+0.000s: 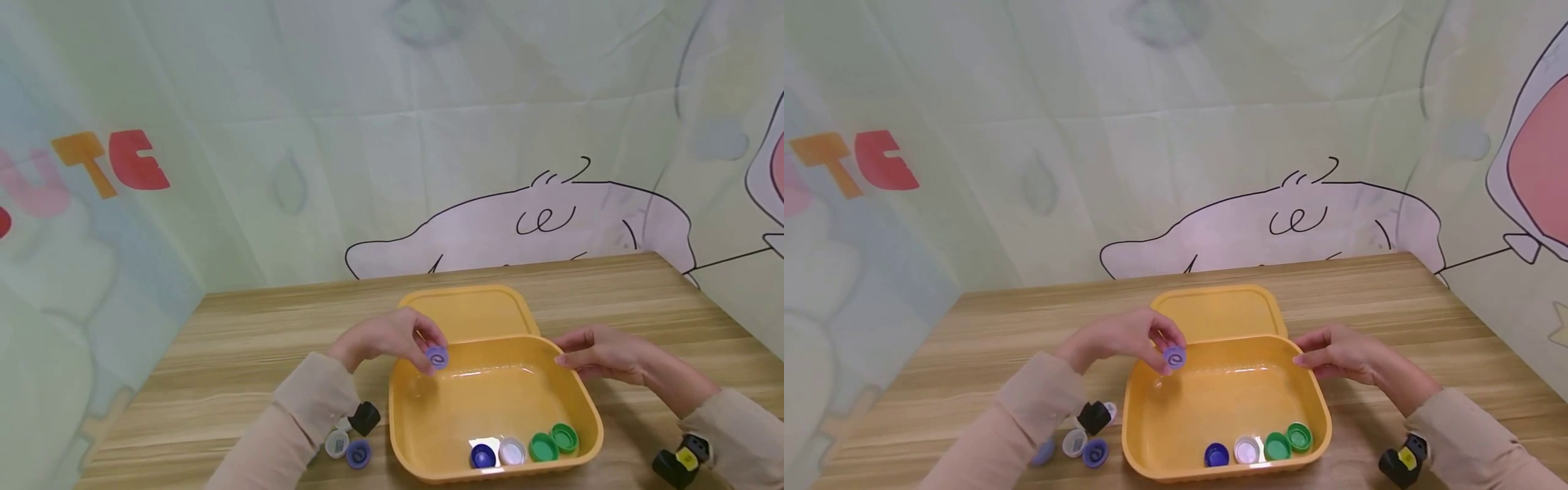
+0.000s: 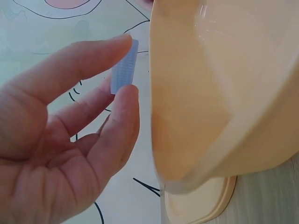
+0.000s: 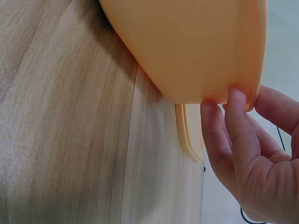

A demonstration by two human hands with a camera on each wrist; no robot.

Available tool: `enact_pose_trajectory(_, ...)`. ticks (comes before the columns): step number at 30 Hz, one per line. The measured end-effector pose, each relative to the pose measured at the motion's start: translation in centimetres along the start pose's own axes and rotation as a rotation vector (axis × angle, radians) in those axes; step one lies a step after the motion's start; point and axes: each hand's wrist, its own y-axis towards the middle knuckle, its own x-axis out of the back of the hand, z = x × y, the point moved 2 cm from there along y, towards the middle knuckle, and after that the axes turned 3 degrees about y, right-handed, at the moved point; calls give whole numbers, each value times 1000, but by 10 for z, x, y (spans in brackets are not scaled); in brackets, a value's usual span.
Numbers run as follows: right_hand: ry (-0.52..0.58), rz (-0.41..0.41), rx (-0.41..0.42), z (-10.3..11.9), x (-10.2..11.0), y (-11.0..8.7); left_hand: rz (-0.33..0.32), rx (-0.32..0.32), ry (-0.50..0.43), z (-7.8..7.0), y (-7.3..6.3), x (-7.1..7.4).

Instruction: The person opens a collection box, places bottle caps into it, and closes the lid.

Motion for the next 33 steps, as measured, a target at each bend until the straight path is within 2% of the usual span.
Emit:
enact_pose_trajectory(11,-5,0,5,-2,1,1,42,-28,-28,-6,9,-11)
enact_pose_trajectory(21,-3,-6,-3,-1,1,0,46,23,7,-11,19,-20)
enact_pose_trajectory(33,-6,4,-1,-1,0,0,99,-35,-23,-15,29,-32)
